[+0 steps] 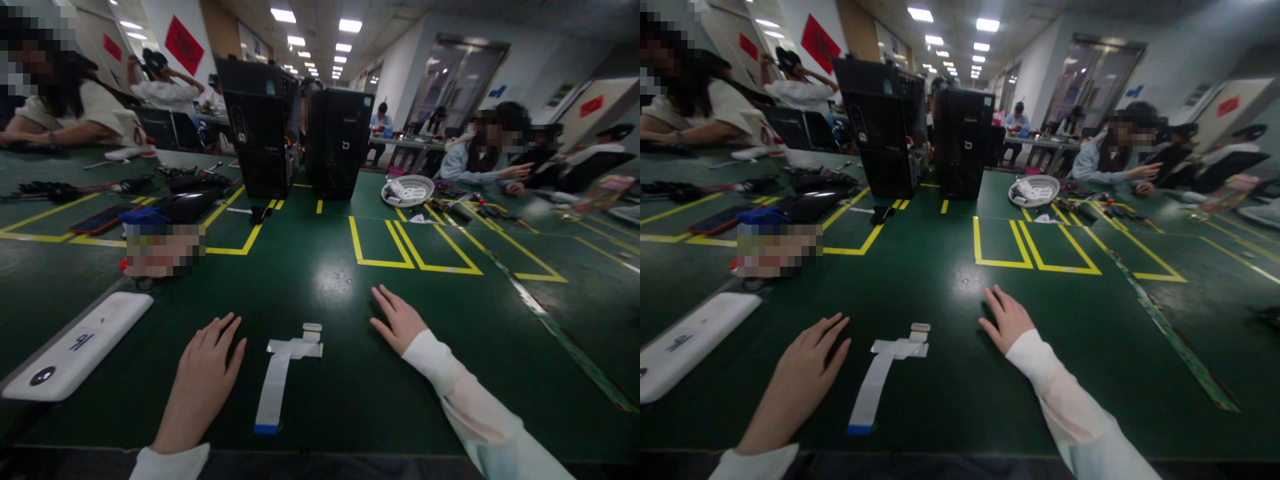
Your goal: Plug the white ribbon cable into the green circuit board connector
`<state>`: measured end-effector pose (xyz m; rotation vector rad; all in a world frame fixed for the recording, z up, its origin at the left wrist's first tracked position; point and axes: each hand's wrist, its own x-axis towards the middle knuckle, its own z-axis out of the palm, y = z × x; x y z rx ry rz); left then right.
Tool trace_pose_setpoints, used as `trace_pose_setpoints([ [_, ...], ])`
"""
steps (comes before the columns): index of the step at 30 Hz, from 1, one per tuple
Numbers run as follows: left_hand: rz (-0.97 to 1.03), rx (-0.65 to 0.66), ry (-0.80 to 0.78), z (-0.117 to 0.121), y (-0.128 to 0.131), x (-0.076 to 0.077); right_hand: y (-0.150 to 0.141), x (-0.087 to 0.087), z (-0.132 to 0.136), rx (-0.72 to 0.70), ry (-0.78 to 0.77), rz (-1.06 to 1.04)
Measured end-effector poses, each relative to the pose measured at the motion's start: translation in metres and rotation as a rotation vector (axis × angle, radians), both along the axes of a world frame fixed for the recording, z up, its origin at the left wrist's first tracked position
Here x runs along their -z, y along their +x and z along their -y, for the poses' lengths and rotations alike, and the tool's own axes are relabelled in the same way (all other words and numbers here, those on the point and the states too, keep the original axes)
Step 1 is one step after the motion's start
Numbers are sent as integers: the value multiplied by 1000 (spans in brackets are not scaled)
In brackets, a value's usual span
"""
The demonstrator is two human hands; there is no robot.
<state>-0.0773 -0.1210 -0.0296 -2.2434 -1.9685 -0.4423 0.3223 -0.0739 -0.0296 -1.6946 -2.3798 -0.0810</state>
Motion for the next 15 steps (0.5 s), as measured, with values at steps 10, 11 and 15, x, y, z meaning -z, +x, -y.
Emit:
trace_pose_setpoints([
  [10,5,-1,15,-1,1,-1,188,2,65,986,23,130],
  [11,7,-3,14,-1,1,-1,198,1,70,1017,54,128],
  [15,7,2,6,-1,1,-1,223,-4,77,1129,-87,44],
])
